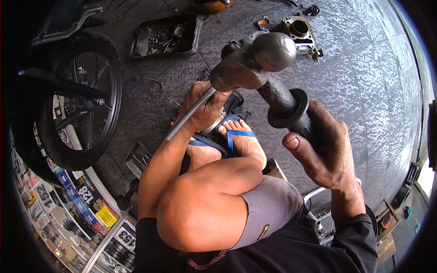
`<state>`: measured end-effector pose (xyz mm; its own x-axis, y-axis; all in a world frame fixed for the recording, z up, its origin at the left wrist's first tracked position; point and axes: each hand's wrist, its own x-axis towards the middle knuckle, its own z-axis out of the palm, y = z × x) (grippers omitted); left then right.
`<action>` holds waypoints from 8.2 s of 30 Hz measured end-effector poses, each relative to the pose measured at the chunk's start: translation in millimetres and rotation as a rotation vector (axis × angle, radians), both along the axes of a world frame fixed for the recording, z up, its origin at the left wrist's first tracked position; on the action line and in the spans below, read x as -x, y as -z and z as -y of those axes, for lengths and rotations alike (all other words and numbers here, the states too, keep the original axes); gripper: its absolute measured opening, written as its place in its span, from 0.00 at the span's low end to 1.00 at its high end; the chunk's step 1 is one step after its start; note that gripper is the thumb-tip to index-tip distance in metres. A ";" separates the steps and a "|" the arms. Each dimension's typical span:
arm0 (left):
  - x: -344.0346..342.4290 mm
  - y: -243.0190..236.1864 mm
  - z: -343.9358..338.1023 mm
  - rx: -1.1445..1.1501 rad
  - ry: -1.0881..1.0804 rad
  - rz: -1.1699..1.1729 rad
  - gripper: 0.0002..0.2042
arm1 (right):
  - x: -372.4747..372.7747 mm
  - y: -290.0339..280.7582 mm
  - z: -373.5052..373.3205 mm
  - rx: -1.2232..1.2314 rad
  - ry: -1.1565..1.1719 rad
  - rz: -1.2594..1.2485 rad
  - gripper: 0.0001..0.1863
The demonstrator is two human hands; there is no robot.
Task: The person wipes a motorcycle cylinder head with a cloth, uses a T-wrench and a hammer to loosen the valve springs, and extracts the valves and springs from the head by hand.
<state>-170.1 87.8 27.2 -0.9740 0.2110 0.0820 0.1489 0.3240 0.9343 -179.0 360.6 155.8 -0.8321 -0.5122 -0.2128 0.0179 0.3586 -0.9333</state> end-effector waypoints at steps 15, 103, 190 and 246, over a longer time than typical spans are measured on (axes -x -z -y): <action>3.1 -6.4 -7.4 0.077 -0.069 -0.050 0.16 | 16.0 -22.2 18.9 -0.220 -0.147 -0.081 0.22; -139.1 161.8 34.1 -0.898 -1.533 0.793 0.25 | -20.5 280.6 200.3 -0.138 0.078 0.006 0.25; -108.3 87.7 122.9 0.068 -1.463 0.545 0.38 | 72.7 265.1 98.2 -0.087 -0.100 -0.113 0.17; -98.9 56.8 84.2 -0.880 -1.073 0.087 0.30 | -6.9 206.9 107.2 0.458 -0.340 0.123 0.14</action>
<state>-71.3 3.6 -29.7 -0.6339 -0.7237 -0.2728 0.1355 -0.4512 0.8821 -172.0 253.4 -51.1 -0.5882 -0.8087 0.0087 0.0903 -0.0764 -0.9930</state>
